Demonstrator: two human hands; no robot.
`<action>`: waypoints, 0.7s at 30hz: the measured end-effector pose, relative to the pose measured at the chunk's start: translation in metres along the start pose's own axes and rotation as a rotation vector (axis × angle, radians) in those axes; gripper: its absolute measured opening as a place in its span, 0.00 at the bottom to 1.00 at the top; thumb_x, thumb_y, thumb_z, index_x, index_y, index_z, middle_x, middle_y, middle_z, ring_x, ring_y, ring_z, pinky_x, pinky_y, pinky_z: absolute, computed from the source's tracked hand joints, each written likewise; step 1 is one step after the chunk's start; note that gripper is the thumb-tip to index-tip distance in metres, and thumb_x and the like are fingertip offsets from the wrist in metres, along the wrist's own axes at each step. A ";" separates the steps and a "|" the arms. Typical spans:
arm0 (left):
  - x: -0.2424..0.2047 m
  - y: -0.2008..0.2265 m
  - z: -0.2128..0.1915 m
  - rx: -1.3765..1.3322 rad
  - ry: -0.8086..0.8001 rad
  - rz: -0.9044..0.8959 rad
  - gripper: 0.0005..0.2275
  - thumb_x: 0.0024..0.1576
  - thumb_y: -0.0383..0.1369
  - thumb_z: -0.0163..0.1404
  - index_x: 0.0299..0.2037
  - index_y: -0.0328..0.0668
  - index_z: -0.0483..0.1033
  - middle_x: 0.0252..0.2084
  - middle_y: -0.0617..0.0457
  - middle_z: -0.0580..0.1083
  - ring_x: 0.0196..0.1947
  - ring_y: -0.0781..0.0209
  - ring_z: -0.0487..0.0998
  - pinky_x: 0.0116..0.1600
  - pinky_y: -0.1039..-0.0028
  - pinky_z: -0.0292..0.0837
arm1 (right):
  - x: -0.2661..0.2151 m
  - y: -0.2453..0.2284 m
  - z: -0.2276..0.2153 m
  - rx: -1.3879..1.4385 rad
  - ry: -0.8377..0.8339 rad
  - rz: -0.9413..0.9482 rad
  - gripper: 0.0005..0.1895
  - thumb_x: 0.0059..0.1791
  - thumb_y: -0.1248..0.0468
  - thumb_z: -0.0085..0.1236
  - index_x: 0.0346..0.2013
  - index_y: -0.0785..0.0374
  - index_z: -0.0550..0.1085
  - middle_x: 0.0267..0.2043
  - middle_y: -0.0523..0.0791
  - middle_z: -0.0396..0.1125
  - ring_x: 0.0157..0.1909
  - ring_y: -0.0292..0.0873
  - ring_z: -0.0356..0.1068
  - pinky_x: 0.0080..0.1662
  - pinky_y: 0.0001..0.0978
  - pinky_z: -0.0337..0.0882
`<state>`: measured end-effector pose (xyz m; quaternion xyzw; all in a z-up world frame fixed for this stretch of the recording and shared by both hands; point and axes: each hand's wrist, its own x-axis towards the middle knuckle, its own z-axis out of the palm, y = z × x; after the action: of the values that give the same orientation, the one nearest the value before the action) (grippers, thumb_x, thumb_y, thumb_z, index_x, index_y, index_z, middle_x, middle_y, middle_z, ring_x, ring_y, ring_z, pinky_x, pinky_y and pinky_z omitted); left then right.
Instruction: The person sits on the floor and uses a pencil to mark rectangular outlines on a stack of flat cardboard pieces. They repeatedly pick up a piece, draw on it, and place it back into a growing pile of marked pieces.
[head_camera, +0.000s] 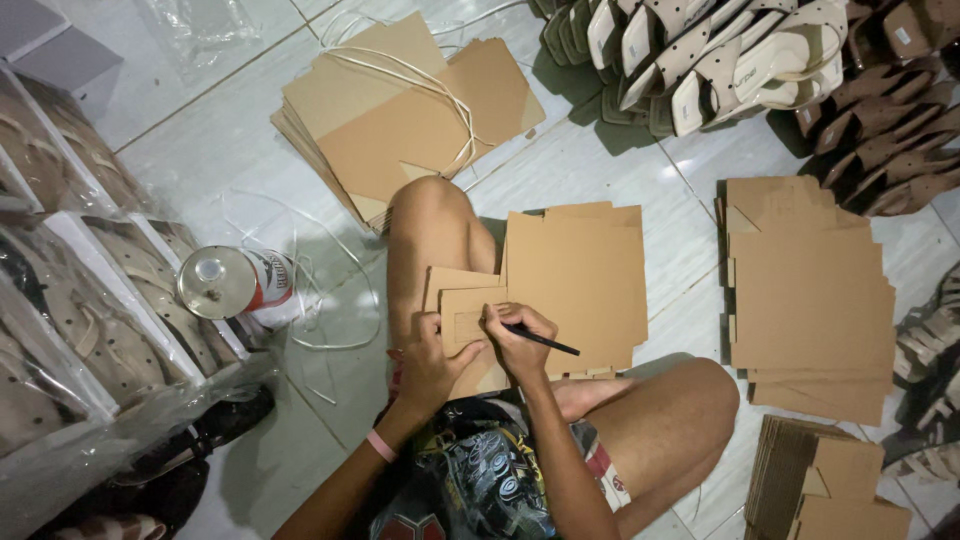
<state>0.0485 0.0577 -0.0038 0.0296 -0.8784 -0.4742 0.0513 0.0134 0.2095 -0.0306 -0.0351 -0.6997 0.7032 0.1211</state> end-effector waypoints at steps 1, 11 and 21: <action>0.000 0.000 0.001 0.017 -0.004 -0.008 0.30 0.44 0.39 0.70 0.47 0.31 0.63 0.39 0.37 0.72 0.35 0.38 0.79 0.37 0.58 0.75 | 0.001 0.000 0.000 0.000 -0.008 -0.012 0.14 0.47 0.76 0.67 0.20 0.70 0.70 0.28 0.49 0.74 0.34 0.40 0.76 0.42 0.32 0.77; -0.003 -0.002 0.001 0.012 -0.034 -0.012 0.28 0.47 0.38 0.68 0.49 0.32 0.63 0.38 0.37 0.76 0.36 0.39 0.81 0.38 0.59 0.77 | 0.002 -0.011 0.002 -0.061 0.006 0.005 0.13 0.47 0.76 0.67 0.21 0.71 0.71 0.28 0.48 0.74 0.33 0.39 0.74 0.41 0.30 0.75; -0.003 -0.003 0.002 0.059 -0.085 -0.098 0.29 0.48 0.42 0.68 0.49 0.33 0.63 0.33 0.35 0.78 0.33 0.36 0.82 0.34 0.57 0.78 | 0.003 0.002 -0.002 0.078 -0.032 0.058 0.16 0.47 0.77 0.65 0.19 0.70 0.67 0.27 0.49 0.73 0.32 0.41 0.75 0.39 0.31 0.76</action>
<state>0.0515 0.0579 -0.0079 0.0541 -0.8909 -0.4508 -0.0103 0.0107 0.2117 -0.0321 -0.0394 -0.6723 0.7336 0.0905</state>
